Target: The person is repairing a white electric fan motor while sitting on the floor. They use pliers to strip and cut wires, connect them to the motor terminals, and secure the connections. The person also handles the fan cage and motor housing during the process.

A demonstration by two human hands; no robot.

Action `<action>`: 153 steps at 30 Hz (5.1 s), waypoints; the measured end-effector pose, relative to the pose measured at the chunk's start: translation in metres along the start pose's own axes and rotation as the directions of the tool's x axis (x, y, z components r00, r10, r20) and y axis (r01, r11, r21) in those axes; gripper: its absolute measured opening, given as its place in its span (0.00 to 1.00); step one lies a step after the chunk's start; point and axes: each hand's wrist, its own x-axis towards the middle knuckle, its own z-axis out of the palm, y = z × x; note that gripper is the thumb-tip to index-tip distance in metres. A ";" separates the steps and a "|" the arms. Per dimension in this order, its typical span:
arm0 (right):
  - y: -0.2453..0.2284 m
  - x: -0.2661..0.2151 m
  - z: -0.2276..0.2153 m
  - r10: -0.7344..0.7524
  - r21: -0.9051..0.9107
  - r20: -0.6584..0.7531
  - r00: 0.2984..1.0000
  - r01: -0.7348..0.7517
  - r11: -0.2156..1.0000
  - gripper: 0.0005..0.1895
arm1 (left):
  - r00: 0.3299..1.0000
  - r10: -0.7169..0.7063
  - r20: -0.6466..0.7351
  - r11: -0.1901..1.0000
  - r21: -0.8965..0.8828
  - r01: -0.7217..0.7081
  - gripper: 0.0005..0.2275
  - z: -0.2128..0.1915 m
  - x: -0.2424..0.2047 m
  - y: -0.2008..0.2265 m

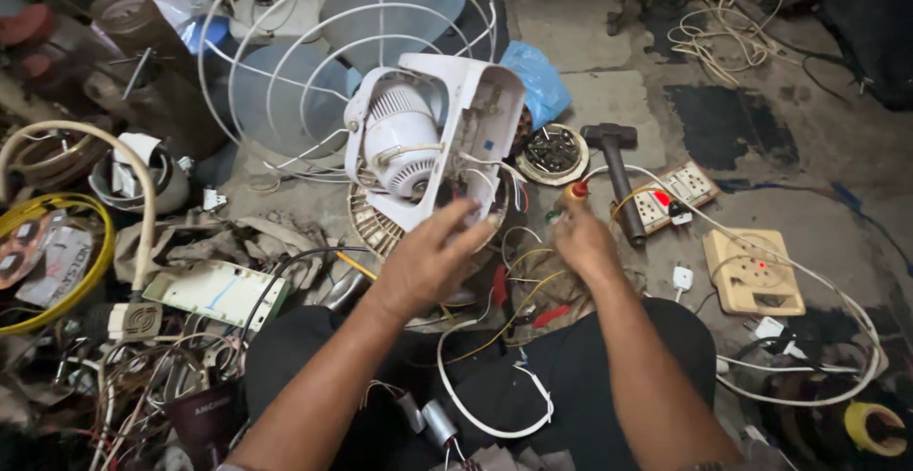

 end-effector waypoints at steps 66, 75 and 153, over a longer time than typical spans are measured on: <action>-0.219 0.011 -0.003 -0.229 0.375 -0.294 0.928 0.333 0.865 0.17 | 0.313 -0.948 0.063 -0.129 -0.973 -0.194 0.10 -0.033 -0.094 -0.093; -0.294 -0.058 -0.028 -0.719 -0.087 -0.420 0.554 0.764 0.640 0.23 | 0.439 -0.800 -0.409 0.566 -0.757 0.326 0.07 -0.089 -0.046 -0.040; -0.279 0.014 -0.080 -0.485 0.548 -0.257 0.836 0.540 0.639 0.17 | 0.835 -0.229 -0.500 0.959 0.031 0.281 0.13 -0.057 0.070 -0.023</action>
